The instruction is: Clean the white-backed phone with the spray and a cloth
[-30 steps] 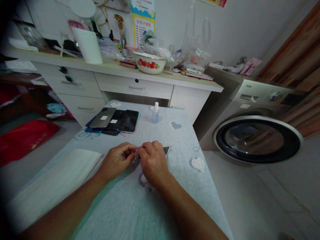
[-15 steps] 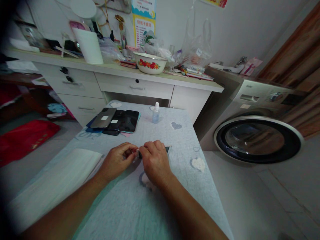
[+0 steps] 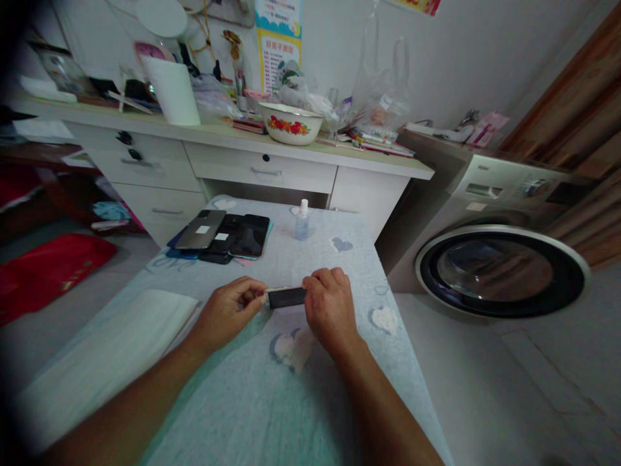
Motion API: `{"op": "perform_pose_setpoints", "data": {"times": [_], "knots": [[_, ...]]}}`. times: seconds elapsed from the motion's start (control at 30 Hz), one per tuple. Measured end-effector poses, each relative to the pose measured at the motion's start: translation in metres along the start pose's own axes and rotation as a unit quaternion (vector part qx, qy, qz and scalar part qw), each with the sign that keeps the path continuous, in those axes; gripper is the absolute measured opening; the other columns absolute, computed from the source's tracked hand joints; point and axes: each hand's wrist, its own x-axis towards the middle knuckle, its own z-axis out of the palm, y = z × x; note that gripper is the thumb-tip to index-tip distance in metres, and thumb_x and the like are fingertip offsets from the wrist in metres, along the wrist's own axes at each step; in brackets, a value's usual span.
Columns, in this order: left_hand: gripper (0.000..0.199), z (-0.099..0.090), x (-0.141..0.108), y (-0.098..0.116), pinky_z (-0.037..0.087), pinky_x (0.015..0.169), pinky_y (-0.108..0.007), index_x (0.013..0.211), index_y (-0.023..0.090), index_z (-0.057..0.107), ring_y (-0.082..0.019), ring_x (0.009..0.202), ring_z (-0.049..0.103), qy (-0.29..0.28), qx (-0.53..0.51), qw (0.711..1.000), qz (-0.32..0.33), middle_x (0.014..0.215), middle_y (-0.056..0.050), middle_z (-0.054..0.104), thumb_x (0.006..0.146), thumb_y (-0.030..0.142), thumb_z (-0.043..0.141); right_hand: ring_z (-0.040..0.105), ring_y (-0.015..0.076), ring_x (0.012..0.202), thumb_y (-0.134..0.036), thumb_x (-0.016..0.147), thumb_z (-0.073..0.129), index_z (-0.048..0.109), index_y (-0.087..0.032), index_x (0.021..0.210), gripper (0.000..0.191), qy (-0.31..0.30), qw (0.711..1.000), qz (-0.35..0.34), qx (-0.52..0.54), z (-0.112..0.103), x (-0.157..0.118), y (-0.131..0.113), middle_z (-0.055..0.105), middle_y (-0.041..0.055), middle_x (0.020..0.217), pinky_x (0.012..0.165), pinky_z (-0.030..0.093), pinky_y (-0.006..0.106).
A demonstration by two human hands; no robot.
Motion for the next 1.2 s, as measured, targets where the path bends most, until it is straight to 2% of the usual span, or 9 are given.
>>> {"op": "perform_pose_setpoints", "data": {"times": [0.13,0.33,0.57,0.8,1.2], "knots": [[0.009,0.000,0.000,0.002,0.043,0.059,-0.022,0.085,0.019,0.064,-0.010,0.061,0.056,0.003,-0.004,1.000,0.002,0.073,0.002,0.062,0.080,0.022,0.056,0.046,0.0211,0.085,-0.009,0.085,0.053,0.069,-0.018,0.091,0.019,0.005,1.000,-0.009,0.007,0.004,0.001,-0.006,0.063,0.0071,0.092,0.079,0.040,0.036],[0.009,0.001,-0.001,0.002,0.044,0.059,-0.022,0.084,0.019,0.063,-0.011,0.062,0.057,0.003,-0.016,1.000,0.003,0.074,0.001,0.062,0.082,0.022,0.055,0.046,0.0214,0.085,-0.011,0.088,0.053,0.068,-0.018,0.094,0.018,0.007,0.998,-0.054,0.016,0.019,0.003,-0.028,0.064,0.0075,0.095,0.078,0.041,0.036],[0.010,0.000,0.000,0.004,0.045,0.063,-0.023,0.085,0.019,0.063,-0.012,0.069,0.058,-0.001,-0.012,1.000,0.013,0.078,0.000,0.063,0.080,0.017,0.054,0.047,0.0208,0.085,-0.015,0.093,0.048,0.066,-0.018,0.107,0.023,0.009,0.994,-0.101,0.043,0.028,0.002,-0.041,0.064,0.0077,0.098,0.078,0.041,0.035],[0.010,0.001,-0.001,0.001,0.045,0.062,-0.023,0.086,0.019,0.063,-0.011,0.065,0.058,-0.003,-0.007,1.000,0.006,0.077,0.001,0.063,0.081,0.019,0.055,0.046,0.0210,0.086,-0.010,0.088,0.052,0.069,-0.018,0.094,0.019,0.012,0.997,-0.066,0.033,0.018,0.003,-0.026,0.064,0.0069,0.094,0.079,0.041,0.036],[0.009,0.000,0.000,0.002,0.043,0.059,-0.022,0.084,0.020,0.064,-0.011,0.061,0.057,0.002,0.004,1.000,-0.002,0.073,0.002,0.062,0.081,0.023,0.055,0.048,0.0214,0.084,-0.010,0.084,0.053,0.070,-0.018,0.091,0.020,-0.002,1.000,-0.008,0.022,-0.004,0.001,0.012,0.064,0.0071,0.089,0.078,0.040,0.036]]}}
